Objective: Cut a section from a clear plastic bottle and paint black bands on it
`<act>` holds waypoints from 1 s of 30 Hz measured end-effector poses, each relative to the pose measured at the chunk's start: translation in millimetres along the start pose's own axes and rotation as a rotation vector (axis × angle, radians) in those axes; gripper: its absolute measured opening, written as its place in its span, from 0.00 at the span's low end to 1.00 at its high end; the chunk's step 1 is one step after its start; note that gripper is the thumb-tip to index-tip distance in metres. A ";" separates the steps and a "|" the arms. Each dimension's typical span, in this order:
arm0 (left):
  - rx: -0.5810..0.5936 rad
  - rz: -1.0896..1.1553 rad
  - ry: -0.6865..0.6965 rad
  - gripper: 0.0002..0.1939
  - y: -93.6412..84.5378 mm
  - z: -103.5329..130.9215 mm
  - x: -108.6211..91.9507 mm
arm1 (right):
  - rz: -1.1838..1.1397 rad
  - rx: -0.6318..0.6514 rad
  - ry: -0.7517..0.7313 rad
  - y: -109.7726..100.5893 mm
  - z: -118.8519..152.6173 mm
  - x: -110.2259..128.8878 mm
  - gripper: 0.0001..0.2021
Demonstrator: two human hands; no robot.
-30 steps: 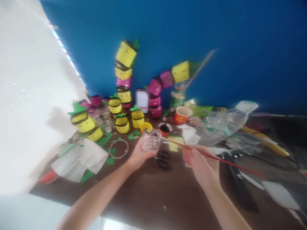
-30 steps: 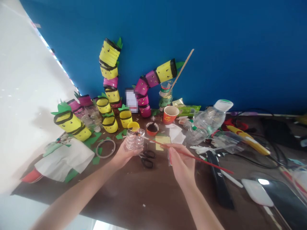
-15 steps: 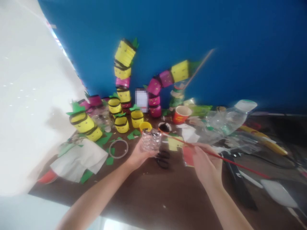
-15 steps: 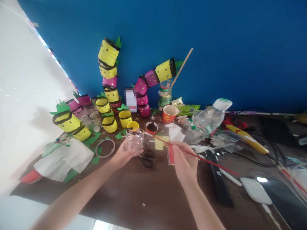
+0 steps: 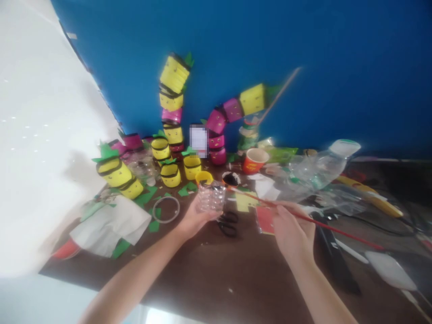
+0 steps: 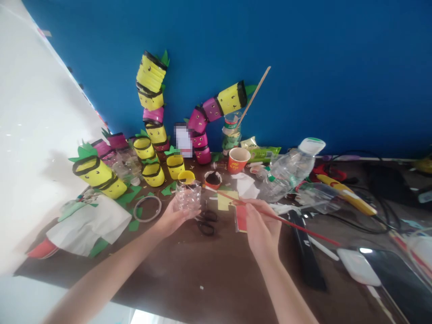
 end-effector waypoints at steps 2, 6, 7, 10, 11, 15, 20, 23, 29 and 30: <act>0.003 0.005 -0.002 0.34 -0.3 -0.4 0.5 | -0.013 0.018 -0.013 1.3 0.1 2.0 0.05; 0.022 0.007 -0.004 0.33 0.7 -0.3 0.9 | 0.020 0.049 0.020 6.5 2.5 0.2 0.05; 0.027 0.010 -0.008 0.33 0.8 -0.3 1.2 | 0.028 0.040 0.023 5.7 2.5 -0.6 0.05; 0.031 0.023 -0.015 0.34 0.3 -0.4 1.8 | 0.045 -0.030 0.010 -2.7 0.4 -2.0 0.05; 0.029 0.026 -0.015 0.33 -0.1 -0.4 1.8 | 0.039 -0.044 -0.001 -5.0 -0.4 -1.8 0.05; 0.022 0.027 -0.017 0.33 -1.4 -0.4 2.3 | -0.014 0.009 -0.032 -1.1 -0.9 1.7 0.05; 0.070 0.026 -0.028 0.33 -0.4 -0.6 3.5 | 0.043 -0.011 0.009 -0.6 -0.8 -0.7 0.04; 0.093 0.024 -0.034 0.33 0.0 -0.7 4.0 | 0.002 -0.062 -0.007 -7.3 -3.0 -1.1 0.04; 0.106 0.035 -0.040 0.33 1.0 0.2 3.6 | 0.002 0.042 0.011 3.3 1.9 1.5 0.04; 0.115 0.032 -0.048 0.33 1.5 0.5 3.9 | 0.016 0.044 0.016 4.1 2.6 1.9 0.04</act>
Point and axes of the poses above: each hand's wrist, its own z-axis away from the middle knuckle, its own y-axis out of the palm, x = y × z, the point moved 9 cm from there along -z, towards the middle knuckle, and after that the axes turned 11 degrees about z, right-handed, at the moved point
